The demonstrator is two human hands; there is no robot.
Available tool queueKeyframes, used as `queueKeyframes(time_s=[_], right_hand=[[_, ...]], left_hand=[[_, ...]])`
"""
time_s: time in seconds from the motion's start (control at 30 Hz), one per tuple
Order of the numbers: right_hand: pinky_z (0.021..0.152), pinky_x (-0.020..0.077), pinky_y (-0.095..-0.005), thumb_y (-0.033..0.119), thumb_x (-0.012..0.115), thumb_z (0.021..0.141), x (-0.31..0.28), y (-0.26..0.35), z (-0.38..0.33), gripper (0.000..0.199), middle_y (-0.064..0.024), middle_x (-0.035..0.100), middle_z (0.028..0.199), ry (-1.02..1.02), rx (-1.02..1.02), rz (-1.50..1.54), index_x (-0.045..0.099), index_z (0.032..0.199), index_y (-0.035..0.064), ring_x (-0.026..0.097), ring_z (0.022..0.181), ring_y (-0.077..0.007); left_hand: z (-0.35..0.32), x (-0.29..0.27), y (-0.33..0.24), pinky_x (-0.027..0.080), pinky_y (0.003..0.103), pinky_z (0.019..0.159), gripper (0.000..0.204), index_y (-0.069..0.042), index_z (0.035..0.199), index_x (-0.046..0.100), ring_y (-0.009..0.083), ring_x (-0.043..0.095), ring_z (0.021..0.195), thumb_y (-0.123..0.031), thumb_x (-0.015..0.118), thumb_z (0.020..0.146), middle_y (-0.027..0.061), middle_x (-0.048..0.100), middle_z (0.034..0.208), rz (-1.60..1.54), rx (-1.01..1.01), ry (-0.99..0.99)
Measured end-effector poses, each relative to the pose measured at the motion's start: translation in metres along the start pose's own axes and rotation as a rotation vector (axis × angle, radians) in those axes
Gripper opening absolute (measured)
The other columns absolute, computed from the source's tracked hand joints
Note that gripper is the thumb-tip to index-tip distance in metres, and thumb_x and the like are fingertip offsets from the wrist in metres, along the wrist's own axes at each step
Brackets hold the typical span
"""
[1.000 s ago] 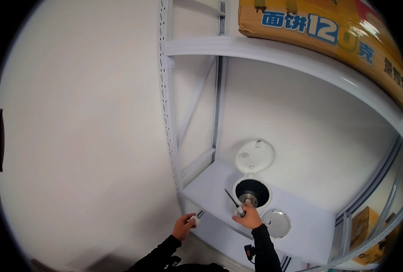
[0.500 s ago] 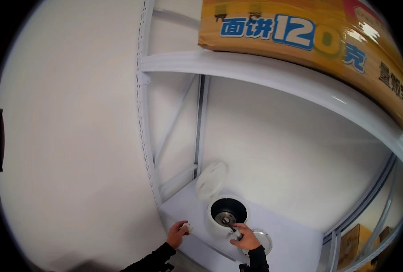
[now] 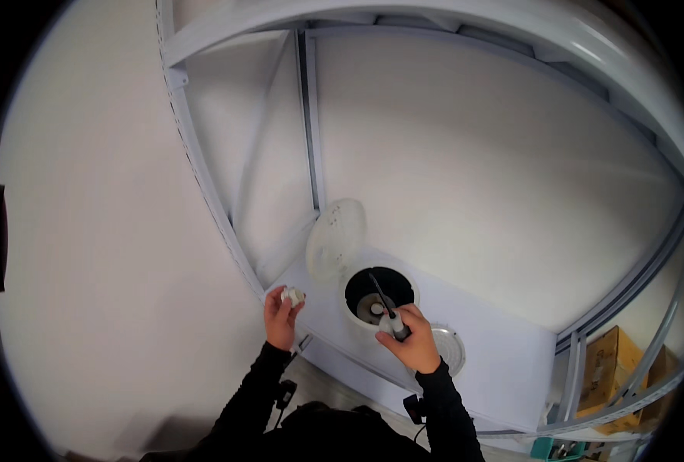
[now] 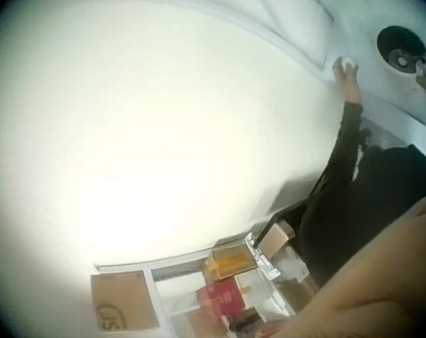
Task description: The person uses a screwdriver to fasten screws into a white plastic perforated lid and a white bucket-like appliance. They repeatedly insert and tighten screws, then place the lid onto the bucket and continue securing it.
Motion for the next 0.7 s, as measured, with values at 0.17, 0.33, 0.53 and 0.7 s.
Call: queueKeyframes(time_s=[0.17,0.33,0.53,0.7], right_hand=[[0.085,0.0515,-0.0340,0.009,0.088,0.078,0.012,0.012,0.008,0.045,-0.0112,0.064,0.105,-0.052,0.026,-0.014,0.068,0.118,0.0007,0.065,0.096,-0.0260],[0.086,0.0508,-0.0338,0.009,0.087,0.080,0.039,-0.003,0.026,0.044,-0.0105,0.064,0.106,-0.102,0.039,0.077,0.067,0.119,0.0004,0.065,0.097,-0.0234],[0.074,0.0491,-0.0284,0.010,0.082,0.088,0.076,-0.024,0.049,0.039,-0.0036,0.061,0.102,-0.209,0.267,0.239,0.065,0.123,0.0026,0.062,0.084,-0.0127],[0.058,0.0465,-0.0244,0.011,0.079,0.093,0.102,-0.015,0.076,0.036,-0.0013,0.061,0.097,-0.315,0.284,0.295,0.062,0.124,0.0031,0.058,0.064,-0.0075]], left_hand=[[0.031,0.019,-0.020,0.054,0.040,0.106,0.042,-0.001,0.144,0.048,0.0203,0.061,0.123,-0.009,0.060,0.105,0.0100,0.058,0.136,0.031,0.014,0.070],[0.067,0.029,-0.023,0.052,0.035,0.102,0.044,0.000,0.146,0.052,0.0199,0.061,0.123,-0.007,0.063,0.103,0.0104,0.060,0.139,0.101,-0.005,0.230],[0.109,0.053,-0.026,0.052,0.031,0.098,0.048,0.000,0.146,0.052,0.0185,0.062,0.120,-0.005,0.068,0.100,0.0113,0.061,0.141,0.194,0.019,0.492],[0.130,0.070,-0.012,0.053,0.030,0.097,0.051,0.001,0.146,0.052,0.0173,0.064,0.116,-0.003,0.070,0.099,0.0118,0.063,0.138,0.099,-0.137,0.690]])
Point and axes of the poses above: each hand's wrist, its own z-axis towards the middle knuckle, its own x-axis out of the palm, y = z × x, the point moved 9 cm from there along z, towards the middle knuckle
